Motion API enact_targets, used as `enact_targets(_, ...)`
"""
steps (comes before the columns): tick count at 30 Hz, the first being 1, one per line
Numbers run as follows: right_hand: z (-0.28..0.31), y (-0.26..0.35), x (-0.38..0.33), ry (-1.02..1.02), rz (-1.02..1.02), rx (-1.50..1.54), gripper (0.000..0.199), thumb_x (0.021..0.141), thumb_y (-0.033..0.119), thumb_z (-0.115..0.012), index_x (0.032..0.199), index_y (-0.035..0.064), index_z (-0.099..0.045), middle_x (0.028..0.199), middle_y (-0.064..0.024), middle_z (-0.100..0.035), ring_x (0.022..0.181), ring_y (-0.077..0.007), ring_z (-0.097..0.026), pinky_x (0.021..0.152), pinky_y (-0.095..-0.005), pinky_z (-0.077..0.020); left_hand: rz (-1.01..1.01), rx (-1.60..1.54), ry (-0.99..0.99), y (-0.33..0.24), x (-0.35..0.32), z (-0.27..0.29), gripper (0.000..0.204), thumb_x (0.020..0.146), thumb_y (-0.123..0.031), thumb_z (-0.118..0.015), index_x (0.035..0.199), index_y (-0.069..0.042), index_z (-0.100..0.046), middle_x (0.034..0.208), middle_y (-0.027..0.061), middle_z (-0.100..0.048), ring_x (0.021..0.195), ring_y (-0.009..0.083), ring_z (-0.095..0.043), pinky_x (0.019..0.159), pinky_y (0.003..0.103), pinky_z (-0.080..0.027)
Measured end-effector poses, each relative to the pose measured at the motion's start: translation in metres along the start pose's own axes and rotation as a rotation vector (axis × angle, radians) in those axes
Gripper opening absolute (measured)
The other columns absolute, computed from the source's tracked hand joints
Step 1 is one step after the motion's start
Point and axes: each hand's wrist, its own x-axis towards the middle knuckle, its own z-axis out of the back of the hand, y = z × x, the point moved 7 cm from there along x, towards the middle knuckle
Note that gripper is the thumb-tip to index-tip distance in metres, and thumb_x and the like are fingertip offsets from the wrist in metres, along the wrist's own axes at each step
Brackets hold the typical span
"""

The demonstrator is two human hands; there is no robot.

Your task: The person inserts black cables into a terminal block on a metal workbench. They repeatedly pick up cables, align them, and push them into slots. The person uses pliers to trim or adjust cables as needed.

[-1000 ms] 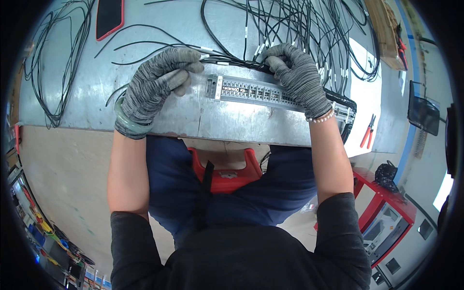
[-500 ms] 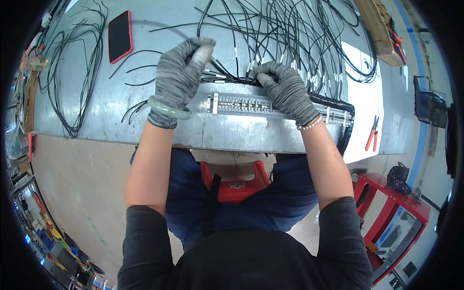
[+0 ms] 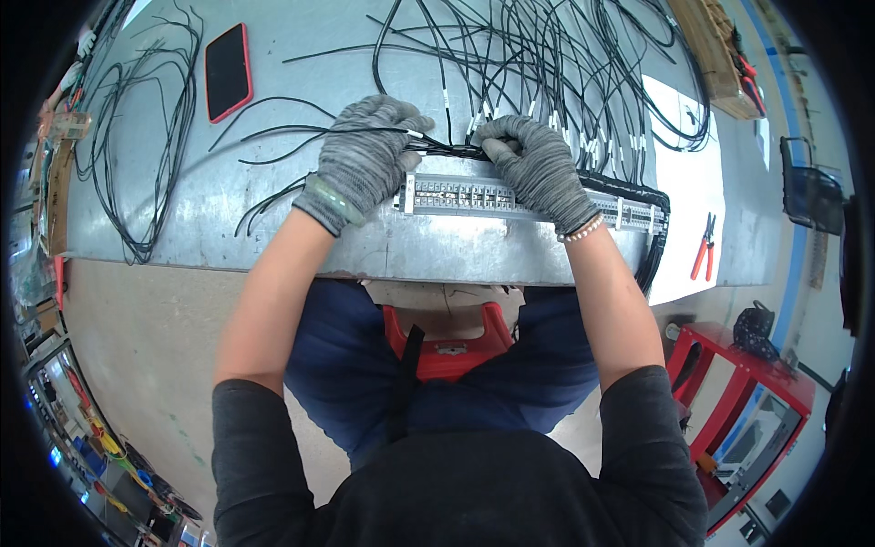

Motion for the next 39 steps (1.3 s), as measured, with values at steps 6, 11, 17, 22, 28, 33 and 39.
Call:
enact_targets(6, -0.003, -0.004, -0.003, 0.048, -0.045, 0.148, 0.017, 0.082, 0.018, -0.069, 0.097, 0.0096, -0.069, 0.084, -0.0094, -0.067, 0.076, -0.0177, -0.066, 0.074, -0.0316, -0.0533, -0.002, -0.038, 0.384, -0.001, 0.024, -0.013, 0.023, 0.084, -0.022, -0.063, 0.104, -0.011, -0.065, 0.086, 0.0103, -0.065, 0.083, 0.0269, -0.061, 0.082, 0.038, -0.048)
enact_targets(11, 0.0, 0.0, -0.005, -0.028, 0.123, 0.002, 0.017, 0.08, 0.014, -0.067, 0.096, 0.0097, -0.067, 0.087, -0.0101, -0.062, 0.08, -0.0224, -0.063, 0.078, -0.0351, -0.0513, 0.243, -0.329, 0.715, 0.007, 0.029, -0.023, 0.027, 0.087, -0.024, -0.063, 0.108, -0.006, -0.061, 0.089, 0.0084, -0.067, 0.078, 0.0182, -0.062, 0.074, 0.031, -0.05)
enact_targets(17, 0.0, -0.001, -0.002, -0.036, 0.164, -0.042, 0.019, 0.078, 0.013, -0.065, 0.097, 0.0093, -0.066, 0.089, -0.0115, -0.062, 0.084, -0.0265, -0.062, 0.081, -0.0373, -0.05, 0.391, -0.461, 0.895, 0.004, 0.037, -0.028, 0.023, 0.084, -0.014, -0.063, 0.103, -0.002, -0.06, 0.084, 0.0044, -0.065, 0.074, 0.0118, -0.055, 0.07, 0.029, -0.048)
enact_targets(22, -0.001, -0.001, 0.0, -0.009, 0.161, -0.062, 0.021, 0.078, 0.015, -0.065, 0.098, 0.0094, -0.067, 0.093, -0.0126, -0.062, 0.092, -0.0278, -0.061, 0.087, -0.0388, -0.0483, 0.327, -0.395, 0.879, 0.008, 0.041, -0.038, 0.028, 0.079, -0.013, -0.07, 0.102, -0.001, -0.062, 0.084, 0.0069, -0.067, 0.074, 0.0129, -0.059, 0.07, 0.029, -0.05)
enact_targets(28, -0.001, -0.002, -0.002, 0.01, 0.141, -0.059, 0.023, 0.078, 0.016, -0.065, 0.1, 0.0092, -0.066, 0.094, -0.0121, -0.062, 0.091, -0.0275, -0.061, 0.086, -0.0389, -0.0487, 0.503, -0.195, 0.902, 0.001, 0.04, -0.012, 0.024, 0.08, -0.018, -0.07, 0.101, -0.005, -0.068, 0.083, 0.0107, -0.07, 0.073, 0.0163, -0.063, 0.071, 0.03, -0.051)
enact_targets(33, 0.0, -0.002, -0.003, -0.03, 0.181, -0.063, 0.023, 0.079, 0.017, -0.065, 0.101, 0.0096, -0.066, 0.092, -0.0118, -0.061, 0.09, -0.0273, -0.061, 0.085, -0.0391, -0.0489, 0.234, 0.088, 0.536, -0.017, 0.053, 0.043, 0.029, 0.085, -0.032, -0.068, 0.097, -0.005, -0.07, 0.076, 0.0125, -0.069, 0.068, 0.0213, -0.065, 0.069, 0.032, -0.052)
enact_targets(39, -0.001, 0.002, -0.003, -0.006, 0.162, -0.051, 0.022, 0.079, 0.018, -0.065, 0.099, 0.0104, -0.066, 0.092, -0.0117, -0.061, 0.089, -0.027, -0.062, 0.085, -0.0392, -0.0489, 0.374, -0.692, 0.383, -0.013, 0.105, 0.07, 0.064, 0.091, -0.063, -0.043, 0.081, -0.005, -0.069, 0.065, 0.002, -0.065, 0.052, 0.0094, -0.058, 0.052, 0.021, -0.047)
